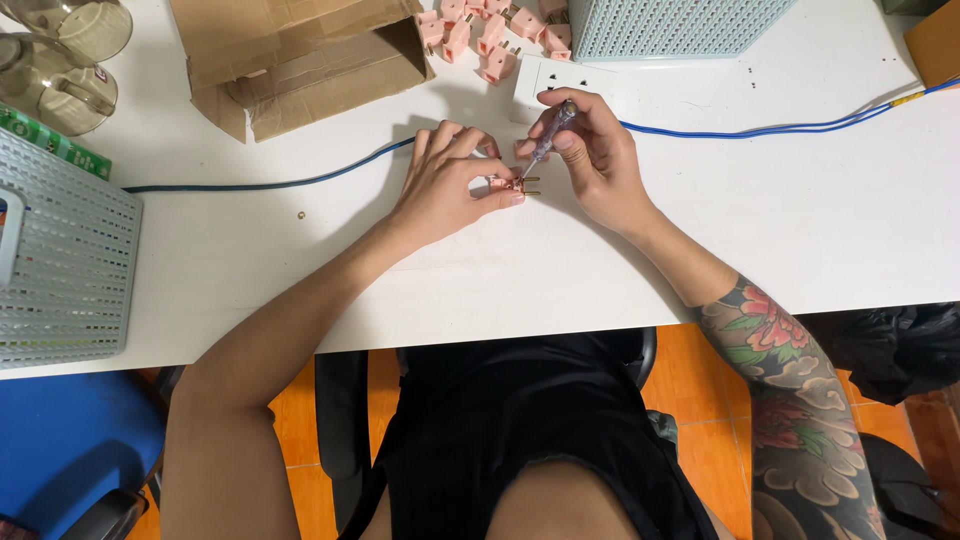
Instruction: Assembling small pink plastic hardware components using a precision screwdriver at a desk.
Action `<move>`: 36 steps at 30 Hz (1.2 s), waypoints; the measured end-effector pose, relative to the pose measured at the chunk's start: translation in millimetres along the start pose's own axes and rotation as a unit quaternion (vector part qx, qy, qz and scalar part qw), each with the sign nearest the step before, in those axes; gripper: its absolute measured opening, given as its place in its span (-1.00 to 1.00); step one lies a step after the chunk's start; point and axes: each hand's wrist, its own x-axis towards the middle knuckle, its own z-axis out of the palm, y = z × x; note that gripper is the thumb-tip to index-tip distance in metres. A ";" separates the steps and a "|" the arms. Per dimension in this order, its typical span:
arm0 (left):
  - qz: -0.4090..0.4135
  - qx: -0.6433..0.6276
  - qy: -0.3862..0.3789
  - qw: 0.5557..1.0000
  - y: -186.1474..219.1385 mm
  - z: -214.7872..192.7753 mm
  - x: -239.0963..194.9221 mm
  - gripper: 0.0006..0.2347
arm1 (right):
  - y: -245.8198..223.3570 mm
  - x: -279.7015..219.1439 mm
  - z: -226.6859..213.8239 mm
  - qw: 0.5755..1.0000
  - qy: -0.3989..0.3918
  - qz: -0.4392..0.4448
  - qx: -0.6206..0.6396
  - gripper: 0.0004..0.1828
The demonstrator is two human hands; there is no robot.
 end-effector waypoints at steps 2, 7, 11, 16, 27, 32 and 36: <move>0.003 -0.001 0.004 1.000 -1.3 1.6 -0.4 -0.80 | 0.6 -0.9 -0.1 1.000 -0.003 0.002 0.000 -0.55; 0.008 -0.003 0.012 1.000 -2.5 3.0 -1.4 -0.80 | 5.8 -1.7 0.4 1.000 -0.009 0.005 -0.005 -0.49; 0.011 0.001 0.015 1.000 -4.6 5.7 -0.7 -0.78 | 4.1 -1.1 0.5 1.000 -0.013 -0.003 -0.016 -0.48; 0.015 0.000 0.020 1.000 -7.0 8.9 -1.4 -0.79 | 1.9 -0.1 -0.2 0.999 -0.017 -0.011 -0.024 -0.47; 0.015 -0.032 -0.020 0.999 -5.0 -1.3 -3.5 -0.75 | 4.0 8.0 4.3 0.996 -0.020 -0.071 -0.044 -0.55; 0.015 -0.029 -0.015 0.999 -5.6 -0.6 -2.7 -0.72 | 26.1 5.8 3.0 0.996 -0.005 -0.088 -0.030 -0.56; 0.009 -0.022 -0.014 1.000 -7.4 3.0 -2.6 -0.72 | 29.7 4.9 0.7 0.991 -0.001 -0.105 -0.080 -0.64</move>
